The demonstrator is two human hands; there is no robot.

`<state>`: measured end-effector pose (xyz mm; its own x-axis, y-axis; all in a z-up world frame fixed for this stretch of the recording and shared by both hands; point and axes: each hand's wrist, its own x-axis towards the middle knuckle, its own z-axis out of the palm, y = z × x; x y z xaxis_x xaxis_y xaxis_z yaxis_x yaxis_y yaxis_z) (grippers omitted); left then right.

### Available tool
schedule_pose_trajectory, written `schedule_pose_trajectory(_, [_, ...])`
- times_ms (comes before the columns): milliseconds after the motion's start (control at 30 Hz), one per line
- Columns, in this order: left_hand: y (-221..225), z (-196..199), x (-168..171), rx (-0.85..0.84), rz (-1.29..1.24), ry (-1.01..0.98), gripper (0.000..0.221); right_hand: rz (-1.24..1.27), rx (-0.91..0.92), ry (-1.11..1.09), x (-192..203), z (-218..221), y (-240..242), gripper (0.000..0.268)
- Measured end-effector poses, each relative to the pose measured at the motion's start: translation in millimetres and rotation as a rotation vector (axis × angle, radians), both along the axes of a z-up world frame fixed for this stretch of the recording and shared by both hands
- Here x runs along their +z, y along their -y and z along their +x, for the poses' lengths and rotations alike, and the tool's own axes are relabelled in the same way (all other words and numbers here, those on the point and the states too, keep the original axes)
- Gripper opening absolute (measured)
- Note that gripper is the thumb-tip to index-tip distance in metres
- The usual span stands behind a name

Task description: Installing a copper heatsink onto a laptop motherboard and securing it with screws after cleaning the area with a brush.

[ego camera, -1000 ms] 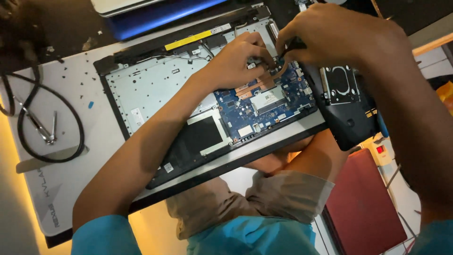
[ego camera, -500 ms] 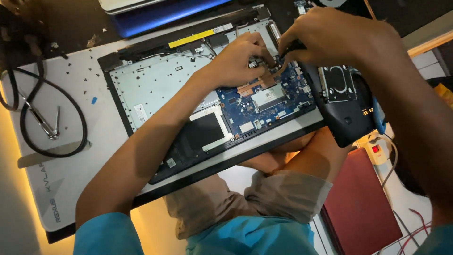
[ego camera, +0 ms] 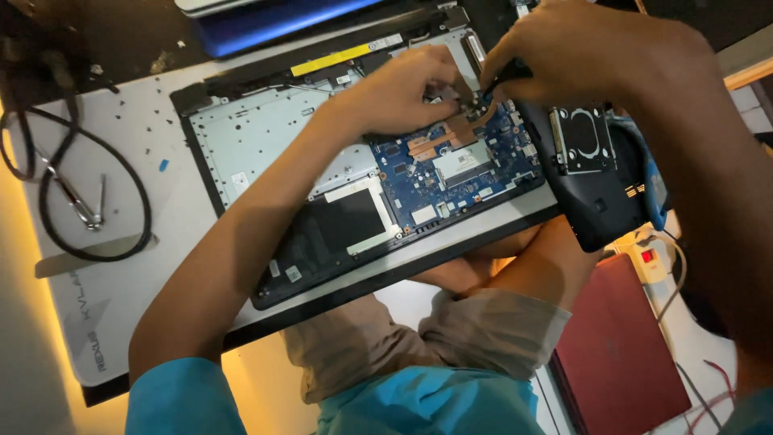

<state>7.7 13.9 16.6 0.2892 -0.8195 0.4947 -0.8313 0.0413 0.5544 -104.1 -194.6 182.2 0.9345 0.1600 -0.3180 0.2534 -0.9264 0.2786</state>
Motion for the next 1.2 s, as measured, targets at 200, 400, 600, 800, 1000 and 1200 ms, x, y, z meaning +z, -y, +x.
schedule_pose_trajectory(200, [-70, -30, 44, 0.041, 0.105, -0.009, 0.024, 0.255, 0.067, 0.044, -5, -23, 7, 0.036])
schedule_pose_trajectory(400, [-95, -44, -2, -0.005, 0.039, -0.067, 0.021, 0.405, 0.146, -0.034, -22, -26, -13, 0.029])
schedule_pose_trajectory(600, [-97, -46, -6, -0.021, -0.023, -0.044, 0.014, 0.32, 0.174, -0.067, -35, -22, -20, 0.029])
schedule_pose_trajectory(800, [-96, -45, -7, -0.016, -0.015, -0.027, 0.01, 0.302, 0.241, -0.021, -40, -22, -14, 0.028])
schedule_pose_trajectory(1000, [-94, -43, -11, -0.015, -0.024, -0.003, 0.012, 0.314, 0.304, -0.009, -44, -23, -19, 0.029])
schedule_pose_trajectory(1200, [-95, -46, -7, -0.013, -0.035, -0.006, 0.01, 0.218, 0.359, 0.046, -37, -34, -32, 0.029])
